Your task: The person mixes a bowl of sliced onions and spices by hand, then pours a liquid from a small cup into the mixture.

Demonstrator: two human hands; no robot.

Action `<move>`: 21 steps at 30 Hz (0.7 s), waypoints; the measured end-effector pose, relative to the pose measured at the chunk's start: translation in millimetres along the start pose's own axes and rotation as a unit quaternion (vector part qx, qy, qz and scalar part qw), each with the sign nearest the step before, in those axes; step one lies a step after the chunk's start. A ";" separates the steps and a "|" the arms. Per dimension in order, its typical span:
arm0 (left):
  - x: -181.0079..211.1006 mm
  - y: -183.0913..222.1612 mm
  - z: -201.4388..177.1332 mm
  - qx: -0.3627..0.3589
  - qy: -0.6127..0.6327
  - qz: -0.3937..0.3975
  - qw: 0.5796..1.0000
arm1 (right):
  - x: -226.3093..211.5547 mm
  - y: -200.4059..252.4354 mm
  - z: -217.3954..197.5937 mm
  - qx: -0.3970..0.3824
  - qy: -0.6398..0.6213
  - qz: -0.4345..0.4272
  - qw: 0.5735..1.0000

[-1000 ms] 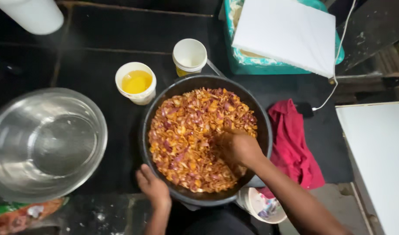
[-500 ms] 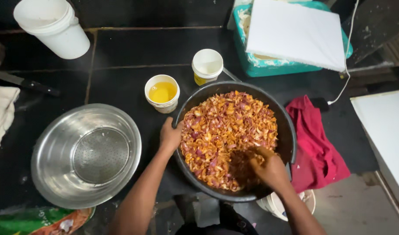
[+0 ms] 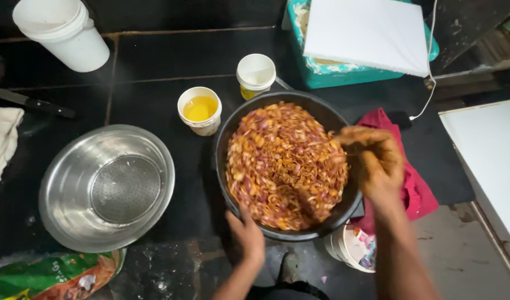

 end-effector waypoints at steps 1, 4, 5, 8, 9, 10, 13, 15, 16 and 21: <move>-6.3 22.0 3.6 -0.015 -0.014 -0.015 1.000 | 22.8 -5.8 2.6 -0.015 -0.175 0.016 0.984; -24.6 62.3 4.3 -0.173 0.142 -0.327 0.918 | 92.7 -2.6 -1.6 -0.116 0.383 0.132 0.907; -9.4 40.0 -6.7 -0.123 0.065 -0.202 0.969 | 105.5 7.1 -8.7 -0.099 0.319 0.174 0.926; 32.9 -54.4 -24.8 -0.024 0.073 0.043 0.996 | 130.1 19.7 -41.0 -0.030 0.040 0.289 0.956; 37.3 -88.7 -24.8 -0.041 0.023 0.058 0.997 | 134.5 33.2 -48.6 0.004 -0.070 0.325 0.943; 49.9 -133.3 -14.1 -0.047 -0.040 0.102 0.993 | 135.1 31.9 -52.9 0.019 -0.110 0.304 0.946; 65.6 -214.9 22.9 -0.155 -0.148 0.122 0.969 | 136.0 22.6 -54.2 0.059 -0.183 0.261 0.946; 66.7 -227.9 34.1 -0.134 -0.149 0.138 0.970 | 133.5 18.9 -49.2 0.074 -0.175 0.262 0.946; 67.4 -226.7 34.1 -0.121 -0.150 0.146 0.970 | 129.6 18.0 -45.2 0.069 -0.147 0.277 0.947; 55.7 -181.7 9.1 -0.008 -0.105 0.100 0.989 | 83.0 8.0 -43.3 0.019 0.056 0.302 0.952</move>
Point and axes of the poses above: each hand's wrist, its own y-axis away from the middle knuckle, its own z-axis out of the palm, x = y × z, the point moved 4 cm from there along -y, towards the middle knuckle, and after that the axes turned 2 degrees about y, right-handed, at the moved point
